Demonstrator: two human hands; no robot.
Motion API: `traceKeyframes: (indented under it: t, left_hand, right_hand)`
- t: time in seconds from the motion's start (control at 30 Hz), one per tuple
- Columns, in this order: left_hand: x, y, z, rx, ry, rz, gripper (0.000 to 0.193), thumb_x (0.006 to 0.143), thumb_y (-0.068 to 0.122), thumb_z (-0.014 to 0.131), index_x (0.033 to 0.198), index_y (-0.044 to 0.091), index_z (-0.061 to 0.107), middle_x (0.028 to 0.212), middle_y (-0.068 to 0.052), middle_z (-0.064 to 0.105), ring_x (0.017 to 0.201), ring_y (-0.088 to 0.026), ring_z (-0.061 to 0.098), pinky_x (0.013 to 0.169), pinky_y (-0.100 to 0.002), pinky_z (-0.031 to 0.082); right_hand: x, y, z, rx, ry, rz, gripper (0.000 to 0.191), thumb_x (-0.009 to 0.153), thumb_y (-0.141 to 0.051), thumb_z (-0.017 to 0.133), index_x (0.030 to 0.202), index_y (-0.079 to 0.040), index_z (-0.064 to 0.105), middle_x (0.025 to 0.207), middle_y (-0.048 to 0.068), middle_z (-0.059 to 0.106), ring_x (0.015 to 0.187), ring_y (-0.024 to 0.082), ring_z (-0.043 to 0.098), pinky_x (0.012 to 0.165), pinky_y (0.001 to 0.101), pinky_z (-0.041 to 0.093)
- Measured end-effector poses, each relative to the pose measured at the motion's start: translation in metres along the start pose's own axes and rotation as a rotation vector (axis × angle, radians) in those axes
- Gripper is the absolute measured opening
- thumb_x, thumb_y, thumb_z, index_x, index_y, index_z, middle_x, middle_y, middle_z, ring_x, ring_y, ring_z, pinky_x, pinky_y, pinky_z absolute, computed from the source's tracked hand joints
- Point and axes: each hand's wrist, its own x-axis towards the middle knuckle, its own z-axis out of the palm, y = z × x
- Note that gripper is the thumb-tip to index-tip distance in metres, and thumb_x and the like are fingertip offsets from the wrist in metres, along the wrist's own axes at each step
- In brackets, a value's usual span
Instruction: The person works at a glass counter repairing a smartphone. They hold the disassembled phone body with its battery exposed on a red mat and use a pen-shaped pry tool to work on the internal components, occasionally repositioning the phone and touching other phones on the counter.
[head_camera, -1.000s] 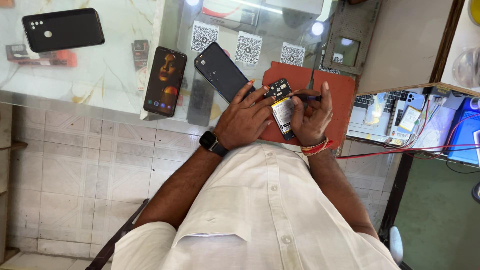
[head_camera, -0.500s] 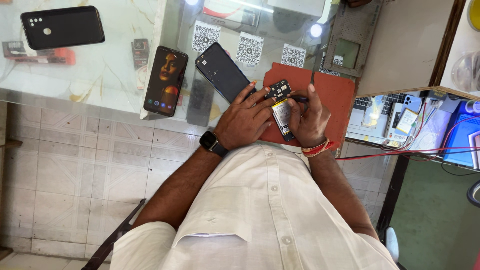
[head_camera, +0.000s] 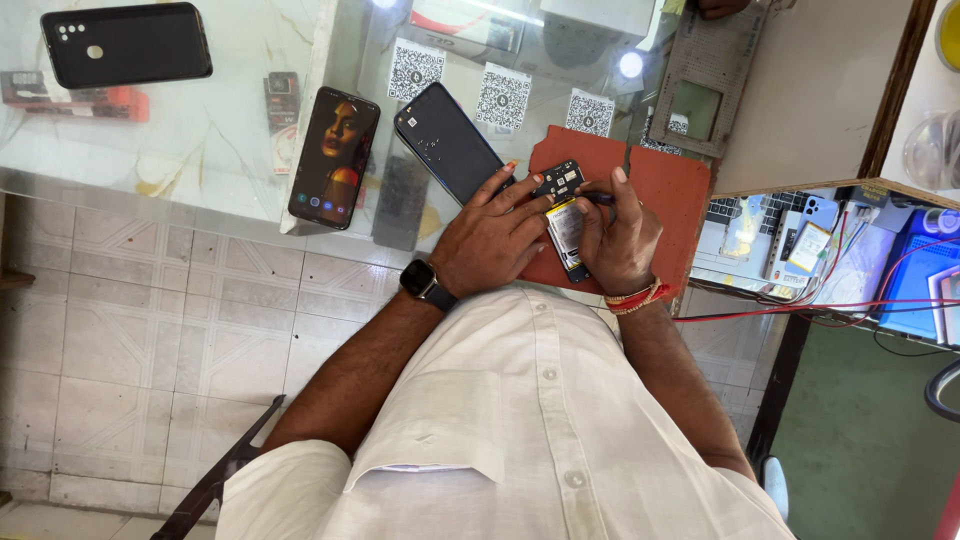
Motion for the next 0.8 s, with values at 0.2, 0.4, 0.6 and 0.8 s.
traceKeyframes:
  t: [0.2,0.4,0.6,0.8]
  left_hand:
    - [-0.003,0.001,-0.003,-0.030,0.087,0.033,0.027,0.091,0.020,0.078,0.111,0.005,0.069,0.135,-0.012,0.066,0.142,-0.028,0.049,0.124,-0.055,0.032]
    - [-0.005,-0.002,-0.006,-0.047,0.227,-0.040,0.025,0.092,0.016,0.079,0.109,0.002,0.067,0.141,-0.017,0.061,0.141,-0.031,0.050,0.125,-0.052,0.036]
    - [-0.005,-0.001,-0.002,-0.012,0.201,-0.043,0.031,0.092,0.019,0.078,0.117,0.002,0.070,0.139,-0.014,0.061,0.139,-0.030,0.050,0.124,-0.052,0.034]
    - [-0.005,-0.001,-0.004,0.012,0.198,-0.034,0.030,0.093,0.019,0.078,0.115,0.001,0.069,0.138,-0.015,0.062,0.139,-0.030,0.051,0.124,-0.053,0.034]
  right_hand:
    - [0.012,-0.011,-0.010,0.013,0.004,0.025,0.053,0.103,0.008,0.062,0.151,-0.006,0.043,0.120,0.022,0.070,0.104,0.031,0.076,0.101,0.0445,0.060]
    - [0.025,-0.011,-0.018,-0.058,-0.019,0.015,0.053,0.095,-0.010,0.079,0.142,-0.005,0.055,0.099,0.009,0.075,0.091,0.021,0.070,0.110,0.0507,0.045]
    - [0.029,-0.012,-0.019,-0.113,0.013,-0.001,0.047,0.096,-0.012,0.081,0.138,-0.008,0.061,0.087,0.003,0.073,0.078,0.017,0.069,0.107,0.0489,0.045]
    - [0.034,-0.010,-0.022,0.031,-0.031,0.085,0.043,0.102,-0.007,0.070,0.144,-0.007,0.057,0.106,0.008,0.074,0.092,0.021,0.071,0.111,0.0475,0.046]
